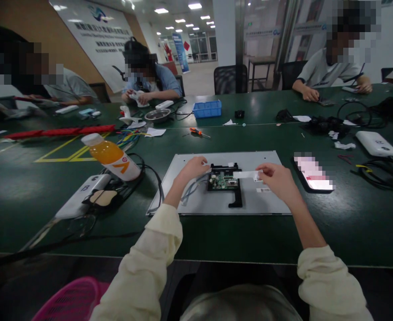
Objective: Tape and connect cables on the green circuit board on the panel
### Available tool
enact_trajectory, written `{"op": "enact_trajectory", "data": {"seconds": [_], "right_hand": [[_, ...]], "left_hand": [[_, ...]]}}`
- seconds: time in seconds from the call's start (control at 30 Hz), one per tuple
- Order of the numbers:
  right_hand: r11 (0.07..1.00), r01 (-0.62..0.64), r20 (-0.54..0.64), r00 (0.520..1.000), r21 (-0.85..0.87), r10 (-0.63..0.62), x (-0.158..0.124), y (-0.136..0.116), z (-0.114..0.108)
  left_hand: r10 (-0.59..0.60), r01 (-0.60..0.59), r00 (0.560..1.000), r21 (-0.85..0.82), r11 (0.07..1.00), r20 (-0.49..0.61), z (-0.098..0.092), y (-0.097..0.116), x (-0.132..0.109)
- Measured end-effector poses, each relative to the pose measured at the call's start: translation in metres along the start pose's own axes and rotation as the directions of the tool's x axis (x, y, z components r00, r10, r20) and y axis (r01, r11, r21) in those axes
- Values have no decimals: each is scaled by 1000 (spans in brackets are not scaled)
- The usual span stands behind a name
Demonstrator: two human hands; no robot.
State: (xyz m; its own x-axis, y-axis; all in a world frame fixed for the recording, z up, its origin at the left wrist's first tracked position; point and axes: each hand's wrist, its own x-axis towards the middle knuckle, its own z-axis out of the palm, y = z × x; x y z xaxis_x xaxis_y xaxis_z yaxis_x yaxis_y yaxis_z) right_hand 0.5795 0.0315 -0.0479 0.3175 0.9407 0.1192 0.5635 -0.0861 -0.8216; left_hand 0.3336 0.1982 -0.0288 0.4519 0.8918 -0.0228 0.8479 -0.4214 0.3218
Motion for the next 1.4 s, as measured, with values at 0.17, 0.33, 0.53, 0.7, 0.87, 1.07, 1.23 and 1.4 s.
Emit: {"op": "enact_trajectory", "data": {"seconds": [0.17, 0.33, 0.53, 0.7, 0.87, 1.07, 1.23, 1.4], "right_hand": [[981, -137, -120, 985, -139, 121, 18, 30, -3], [823, -49, -106, 994, -566, -14, 16, 27, 0], [762, 177, 14, 976, -623, -216, 33, -16, 19], [748, 499, 292, 866, -438, -406, 68, -20, 55], [755, 497, 325, 864, -429, -384, 83, -9, 75], [757, 412, 264, 910, -507, -319, 79, -8, 81], [770, 375, 165, 926, -516, -341, 74, -15, 75], [760, 308, -6, 925, -572, -379, 71, -14, 46]], "left_hand": [[21, -18, 998, -54, 998, 55, 11, -17, 14], [46, -31, 995, -170, 985, 83, 20, -29, 16], [82, -63, 995, -261, 963, 62, 24, -33, 17], [41, -35, 999, -354, 935, 9, 21, -35, 13], [-37, -1, 989, -251, 968, -145, 19, -42, 9], [-88, 74, 977, -78, 994, -194, 19, -44, 4], [-126, 127, 952, -12, 992, -278, 19, -38, -5], [-110, 129, 945, 43, 991, -307, 19, -36, -11]]}}
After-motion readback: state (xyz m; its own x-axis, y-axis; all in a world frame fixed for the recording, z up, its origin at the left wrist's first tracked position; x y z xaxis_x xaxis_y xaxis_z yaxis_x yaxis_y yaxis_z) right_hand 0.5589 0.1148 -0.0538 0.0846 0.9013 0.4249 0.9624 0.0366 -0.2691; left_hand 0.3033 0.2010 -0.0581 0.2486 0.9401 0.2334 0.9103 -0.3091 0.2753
